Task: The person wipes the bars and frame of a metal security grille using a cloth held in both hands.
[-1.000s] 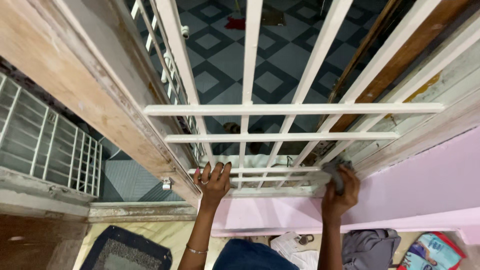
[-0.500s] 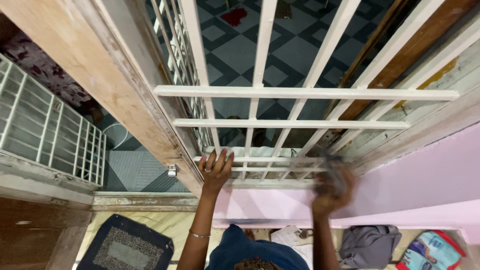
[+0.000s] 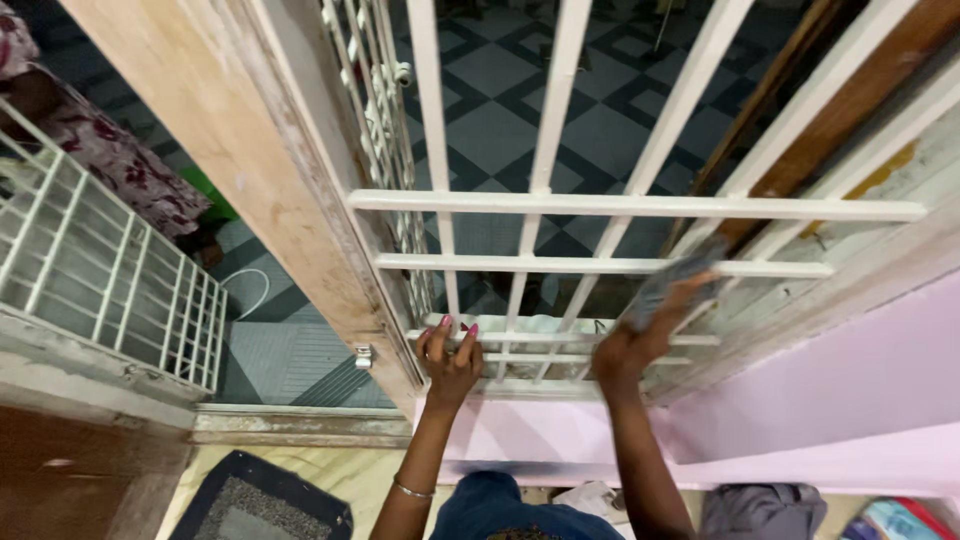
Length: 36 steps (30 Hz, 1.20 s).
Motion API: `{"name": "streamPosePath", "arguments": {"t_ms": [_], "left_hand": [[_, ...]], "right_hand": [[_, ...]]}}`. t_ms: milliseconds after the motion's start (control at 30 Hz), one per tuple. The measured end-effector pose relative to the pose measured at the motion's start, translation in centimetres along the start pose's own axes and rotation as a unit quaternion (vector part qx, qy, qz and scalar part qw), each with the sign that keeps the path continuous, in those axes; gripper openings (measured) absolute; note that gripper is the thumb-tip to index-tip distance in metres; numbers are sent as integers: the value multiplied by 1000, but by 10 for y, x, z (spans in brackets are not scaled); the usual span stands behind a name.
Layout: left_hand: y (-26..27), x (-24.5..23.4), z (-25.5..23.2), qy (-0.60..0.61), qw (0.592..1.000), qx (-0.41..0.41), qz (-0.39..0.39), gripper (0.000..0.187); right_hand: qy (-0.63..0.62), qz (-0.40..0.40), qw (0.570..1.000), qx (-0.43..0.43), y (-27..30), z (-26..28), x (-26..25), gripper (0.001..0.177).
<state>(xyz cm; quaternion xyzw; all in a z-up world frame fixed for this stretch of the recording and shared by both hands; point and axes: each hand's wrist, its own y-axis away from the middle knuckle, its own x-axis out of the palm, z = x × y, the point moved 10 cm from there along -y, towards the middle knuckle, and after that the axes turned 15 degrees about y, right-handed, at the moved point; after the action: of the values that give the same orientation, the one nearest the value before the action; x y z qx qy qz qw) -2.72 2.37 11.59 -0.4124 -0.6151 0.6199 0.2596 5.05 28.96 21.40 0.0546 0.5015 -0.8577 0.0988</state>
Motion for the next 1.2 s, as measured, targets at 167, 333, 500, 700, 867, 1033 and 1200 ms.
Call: {"name": "streamPosePath", "arguments": {"t_ms": [167,333,500,700,867,1033,1200], "left_hand": [[1,-13,30,46,996,-73,7,66],[6,3,37,39,996,-8,75,22],[-19,-6,16,-35,996,59,54,16],[6,3,23,-16,996,28,81,14],[5,-3,24,31,997,33,59,23],[-1,-4,30,59,995,-1,81,30],[-8,-9,25,53,997,8,59,36]], "right_hand": [[57,69,985,-150,14,120,37,69],[53,153,951,-262,14,214,65,70],[57,210,941,-260,2,225,65,59],[79,177,919,-345,8,246,72,66],[178,65,887,-420,-1,273,71,46],[36,10,949,-313,-11,233,47,29],[58,-89,954,-280,-16,157,17,24]]}}
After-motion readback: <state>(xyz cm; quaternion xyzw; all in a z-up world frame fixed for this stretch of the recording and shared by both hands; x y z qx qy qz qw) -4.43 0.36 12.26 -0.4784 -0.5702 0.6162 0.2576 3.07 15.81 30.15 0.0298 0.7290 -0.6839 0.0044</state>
